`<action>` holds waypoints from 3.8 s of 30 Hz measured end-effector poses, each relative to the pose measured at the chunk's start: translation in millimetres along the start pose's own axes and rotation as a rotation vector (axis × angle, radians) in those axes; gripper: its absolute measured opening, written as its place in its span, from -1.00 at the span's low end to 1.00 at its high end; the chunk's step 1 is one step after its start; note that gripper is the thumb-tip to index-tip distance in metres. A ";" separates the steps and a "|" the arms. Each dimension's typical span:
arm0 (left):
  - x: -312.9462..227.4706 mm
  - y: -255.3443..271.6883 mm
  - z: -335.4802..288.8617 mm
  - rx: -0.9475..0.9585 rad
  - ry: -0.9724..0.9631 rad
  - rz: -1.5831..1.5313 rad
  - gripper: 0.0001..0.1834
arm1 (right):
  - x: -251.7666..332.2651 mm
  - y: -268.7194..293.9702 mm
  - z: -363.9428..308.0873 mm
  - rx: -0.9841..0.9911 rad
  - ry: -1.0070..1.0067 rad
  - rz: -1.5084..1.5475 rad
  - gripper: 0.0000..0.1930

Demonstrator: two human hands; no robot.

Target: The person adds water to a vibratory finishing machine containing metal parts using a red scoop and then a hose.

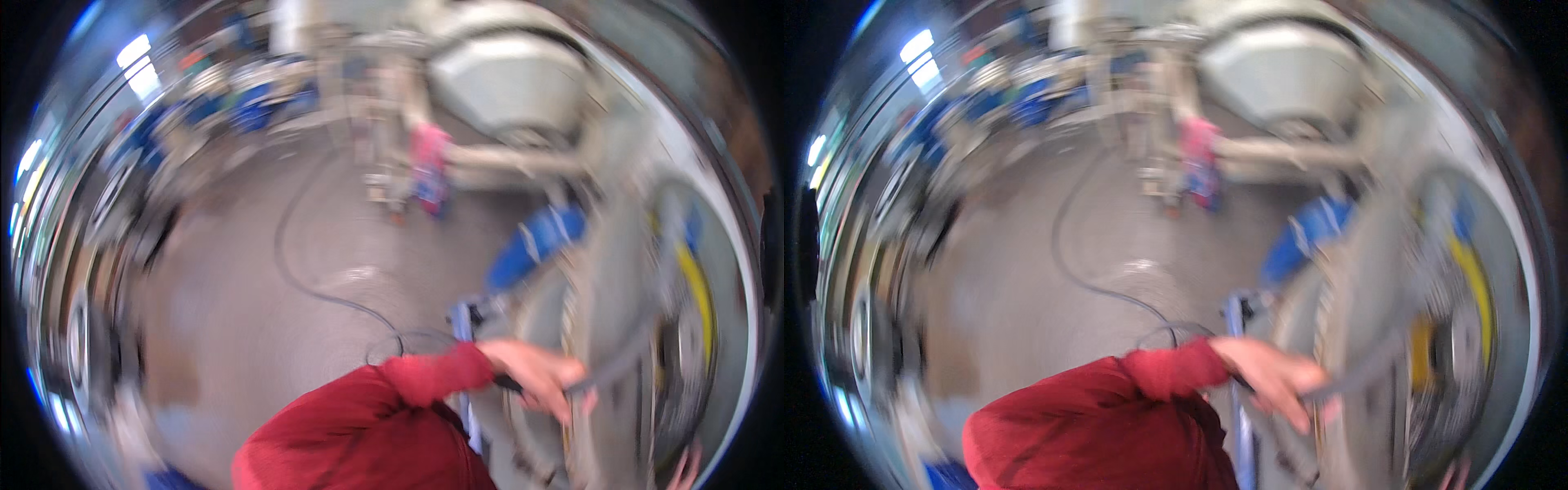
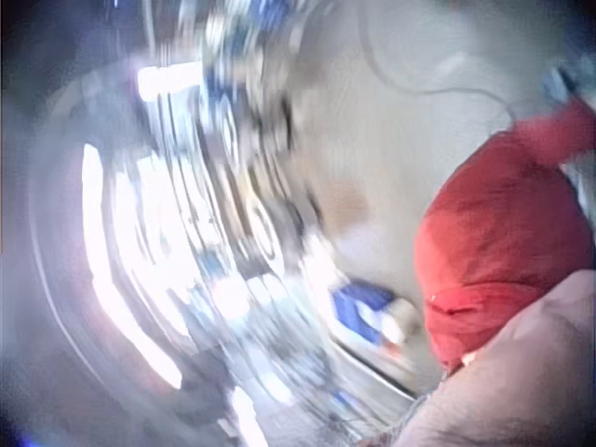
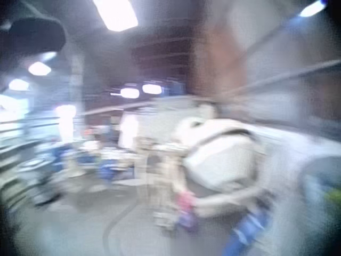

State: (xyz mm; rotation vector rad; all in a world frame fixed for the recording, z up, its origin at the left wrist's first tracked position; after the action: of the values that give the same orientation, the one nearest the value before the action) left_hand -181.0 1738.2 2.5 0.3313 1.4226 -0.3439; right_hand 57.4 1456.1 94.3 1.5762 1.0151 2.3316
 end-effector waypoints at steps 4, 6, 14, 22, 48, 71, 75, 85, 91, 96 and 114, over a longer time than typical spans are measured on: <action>9.6 5.1 5.3 -0.054 0.182 0.039 -0.73 | 5.2 -5.4 -3.1 0.015 0.038 -0.124 -0.64; 19.7 12.7 9.3 -0.096 0.181 0.057 -0.76 | -5.3 -5.8 -2.5 -0.034 -0.090 -0.009 -0.67; 11.0 10.3 13.9 -0.114 0.107 -0.045 -0.78 | 3.6 -1.9 -13.1 -0.024 -0.027 0.044 -0.73; 15.3 12.4 11.7 -0.218 0.064 -0.212 -0.78 | 16.3 5.0 -14.4 -0.043 0.043 -0.050 -0.73; 3.9 14.3 12.2 -0.147 0.066 -0.053 -0.72 | 12.3 -2.9 -12.0 -0.002 -0.008 0.028 -0.73; 13.5 20.1 13.7 -0.216 -0.119 -0.173 -0.78 | 1.4 -0.4 -7.2 -0.004 -0.028 0.033 -0.72; 15.4 18.0 16.0 -0.256 -0.091 -0.206 -0.78 | 1.2 2.0 -10.2 -0.006 -0.029 0.081 -0.72; 15.6 17.2 13.3 -0.261 0.059 -0.091 -0.80 | 8.0 3.6 -12.9 -0.029 -0.028 0.042 -0.73; 20.5 18.2 12.7 -0.241 0.103 -0.083 -0.79 | 4.2 0.3 -12.8 -0.038 -0.063 0.069 -0.73; 21.7 19.0 11.6 -0.229 0.117 -0.062 -0.79 | 6.3 -1.3 -12.3 -0.041 -0.066 0.065 -0.73; 23.4 19.4 11.2 -0.223 0.156 -0.036 -0.79 | 7.6 1.5 -12.2 -0.057 -0.035 0.019 -0.75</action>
State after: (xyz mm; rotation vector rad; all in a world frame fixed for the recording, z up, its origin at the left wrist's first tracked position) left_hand -160.1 1750.2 -19.0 0.1523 1.6054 -0.1888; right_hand 43.9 1453.1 98.3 1.6064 0.9221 2.3152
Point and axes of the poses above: each hand's wrist, its own z-axis towards the middle knuckle, its own y-axis out of the back of the hand, x = y × z, the point moved 10 cm from there along z, towards the middle knuckle, and after that the axes turned 13 degrees about z, right-handed, at the moved point
